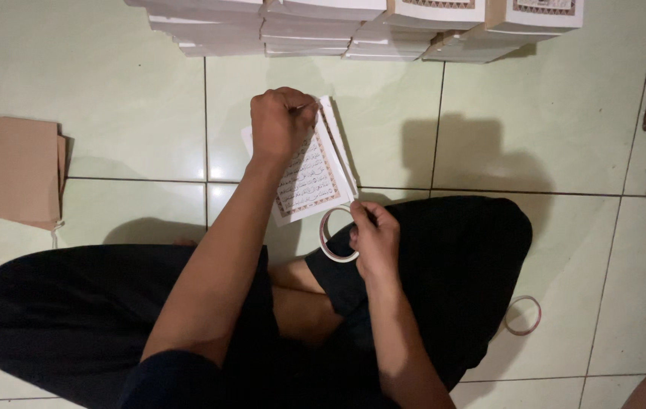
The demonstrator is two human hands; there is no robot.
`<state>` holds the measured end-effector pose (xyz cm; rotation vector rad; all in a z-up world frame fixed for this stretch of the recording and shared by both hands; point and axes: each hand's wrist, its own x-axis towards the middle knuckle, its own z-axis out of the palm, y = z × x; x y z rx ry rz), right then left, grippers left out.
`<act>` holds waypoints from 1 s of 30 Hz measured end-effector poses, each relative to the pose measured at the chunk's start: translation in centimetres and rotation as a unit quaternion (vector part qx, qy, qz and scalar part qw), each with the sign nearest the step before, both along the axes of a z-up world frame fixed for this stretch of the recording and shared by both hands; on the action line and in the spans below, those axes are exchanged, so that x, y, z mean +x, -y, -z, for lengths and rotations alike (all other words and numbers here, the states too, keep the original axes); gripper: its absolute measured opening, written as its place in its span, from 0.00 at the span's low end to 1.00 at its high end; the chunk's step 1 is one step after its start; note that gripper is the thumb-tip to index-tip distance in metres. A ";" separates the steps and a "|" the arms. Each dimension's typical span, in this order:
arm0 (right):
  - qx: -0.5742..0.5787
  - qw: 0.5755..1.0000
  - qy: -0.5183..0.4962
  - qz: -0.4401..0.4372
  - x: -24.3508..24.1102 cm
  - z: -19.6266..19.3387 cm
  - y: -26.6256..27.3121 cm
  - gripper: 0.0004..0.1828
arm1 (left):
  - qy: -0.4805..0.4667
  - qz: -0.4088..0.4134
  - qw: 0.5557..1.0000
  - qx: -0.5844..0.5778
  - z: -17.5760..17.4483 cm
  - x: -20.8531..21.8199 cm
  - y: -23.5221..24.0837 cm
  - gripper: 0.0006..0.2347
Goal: The person sits on the floor and tapes the spines of small books using a roll of clear tape. They pick up each book, apply tape along the spine, and place the finished books into a stack.
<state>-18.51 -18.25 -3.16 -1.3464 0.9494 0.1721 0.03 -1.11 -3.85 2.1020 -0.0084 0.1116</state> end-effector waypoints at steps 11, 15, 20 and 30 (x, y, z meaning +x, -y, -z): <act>0.006 1.000 -0.024 -0.006 0.7 -1.2 -0.5 0.05 | -0.067 -0.039 0.996 -0.044 -1.3 -0.1 0.0 0.09; 0.014 1.000 -0.008 -0.010 0.9 -1.6 -0.5 0.05 | -0.019 -0.006 0.999 -0.037 -0.9 -0.1 0.1 0.04; -0.010 1.000 -0.019 -0.016 0.9 -1.5 -0.8 0.05 | -0.011 -0.016 0.999 -0.029 -0.6 0.1 0.0 0.03; -0.018 0.999 -0.025 -0.036 1.0 -1.3 -0.7 0.05 | -0.042 -0.022 0.997 -0.055 -1.2 0.0 0.1 0.02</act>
